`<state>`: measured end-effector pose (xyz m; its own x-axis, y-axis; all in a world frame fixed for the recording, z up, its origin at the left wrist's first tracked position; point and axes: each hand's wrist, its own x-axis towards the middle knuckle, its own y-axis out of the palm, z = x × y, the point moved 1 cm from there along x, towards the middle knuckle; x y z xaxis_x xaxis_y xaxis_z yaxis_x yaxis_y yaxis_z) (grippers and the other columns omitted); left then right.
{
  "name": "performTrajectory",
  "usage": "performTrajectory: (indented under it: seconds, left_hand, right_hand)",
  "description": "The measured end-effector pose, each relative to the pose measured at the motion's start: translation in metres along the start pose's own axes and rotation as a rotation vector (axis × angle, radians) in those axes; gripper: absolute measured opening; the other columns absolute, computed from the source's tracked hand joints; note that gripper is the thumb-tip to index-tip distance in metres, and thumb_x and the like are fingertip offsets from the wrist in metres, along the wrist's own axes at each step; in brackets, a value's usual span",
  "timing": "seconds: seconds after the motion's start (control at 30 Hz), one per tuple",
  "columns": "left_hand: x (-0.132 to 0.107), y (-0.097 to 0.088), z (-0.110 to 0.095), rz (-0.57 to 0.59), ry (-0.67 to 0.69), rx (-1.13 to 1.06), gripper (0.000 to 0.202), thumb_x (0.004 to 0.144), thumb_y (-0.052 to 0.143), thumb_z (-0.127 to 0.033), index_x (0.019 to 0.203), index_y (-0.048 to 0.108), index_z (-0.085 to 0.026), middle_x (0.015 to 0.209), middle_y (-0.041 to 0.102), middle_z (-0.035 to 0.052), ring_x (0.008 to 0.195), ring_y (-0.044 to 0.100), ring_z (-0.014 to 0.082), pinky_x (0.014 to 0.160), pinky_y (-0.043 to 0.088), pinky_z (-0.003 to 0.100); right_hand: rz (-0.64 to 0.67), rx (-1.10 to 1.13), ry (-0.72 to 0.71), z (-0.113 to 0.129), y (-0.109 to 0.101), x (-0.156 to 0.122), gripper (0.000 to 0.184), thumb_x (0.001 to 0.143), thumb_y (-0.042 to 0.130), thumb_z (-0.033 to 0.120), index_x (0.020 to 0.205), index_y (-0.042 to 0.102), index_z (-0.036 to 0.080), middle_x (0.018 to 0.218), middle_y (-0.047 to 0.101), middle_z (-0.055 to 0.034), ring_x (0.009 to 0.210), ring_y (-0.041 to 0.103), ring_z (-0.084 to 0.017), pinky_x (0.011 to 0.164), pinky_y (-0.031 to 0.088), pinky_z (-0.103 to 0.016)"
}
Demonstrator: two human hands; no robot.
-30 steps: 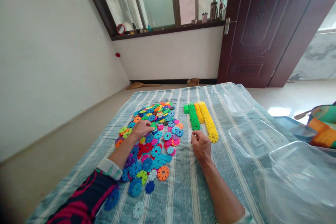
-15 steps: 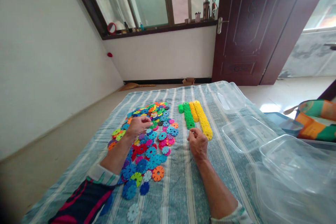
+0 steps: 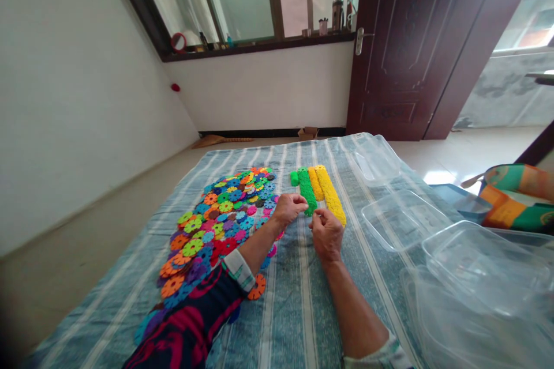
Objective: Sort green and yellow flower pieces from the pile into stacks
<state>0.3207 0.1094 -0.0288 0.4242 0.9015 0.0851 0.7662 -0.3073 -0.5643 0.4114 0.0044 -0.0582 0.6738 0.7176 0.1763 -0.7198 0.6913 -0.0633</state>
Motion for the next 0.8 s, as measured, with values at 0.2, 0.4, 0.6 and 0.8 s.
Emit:
performTrajectory:
  seconds: [0.2,0.4,0.6,0.8]
  left_hand:
    - [0.005,0.001,-0.001,-0.045,0.044,0.167,0.010,0.068,0.063,-0.017,0.074,0.071,-0.016,0.067,0.063,-0.0011,0.066,0.057,0.0125,0.065,0.044,0.025]
    - [-0.004,-0.001,-0.010,-0.055,0.385,0.558,0.015,0.077,0.062,-0.022,0.089,0.072,-0.019,0.093,0.065,0.0063,0.095,0.058,0.0196,0.092,0.046,0.034]
    - [-0.005,0.005,-0.017,0.115,0.643,0.777,0.026,0.081,0.060,-0.029,0.103,0.071,-0.022,0.140,0.045,0.0118,0.127,0.039,0.0303,0.103,0.039,0.045]
    - [0.003,0.010,-0.014,0.145,0.597,0.831,0.025,0.084,0.056,-0.030,0.101,0.072,-0.022,0.144,0.041,0.0109,0.131,0.033,0.0314,0.105,0.037,0.048]
  right_hand:
    - [0.011,-0.010,0.011,0.003,0.000,-0.001,0.030,0.073,0.056,0.042,0.082,0.069,0.016,0.053,0.064,-0.0010,0.052,0.059,-0.018,0.057,0.045,-0.029]
    - [0.006,-0.003,0.007,0.003,0.000,-0.001,0.029,0.074,0.056,0.042,0.081,0.070,0.017,0.054,0.064,-0.0012,0.052,0.059,-0.018,0.057,0.045,-0.029]
    - [0.022,-0.014,-0.018,-0.001,0.001,0.000,0.027,0.075,0.055,0.040,0.077,0.070,0.017,0.056,0.064,-0.0008,0.054,0.057,-0.017,0.055,0.044,-0.027]
    - [0.043,-0.013,-0.031,0.002,0.002,-0.001,0.024,0.075,0.054,0.037,0.073,0.068,0.018,0.054,0.061,0.0006,0.053,0.054,-0.015,0.053,0.041,-0.025]
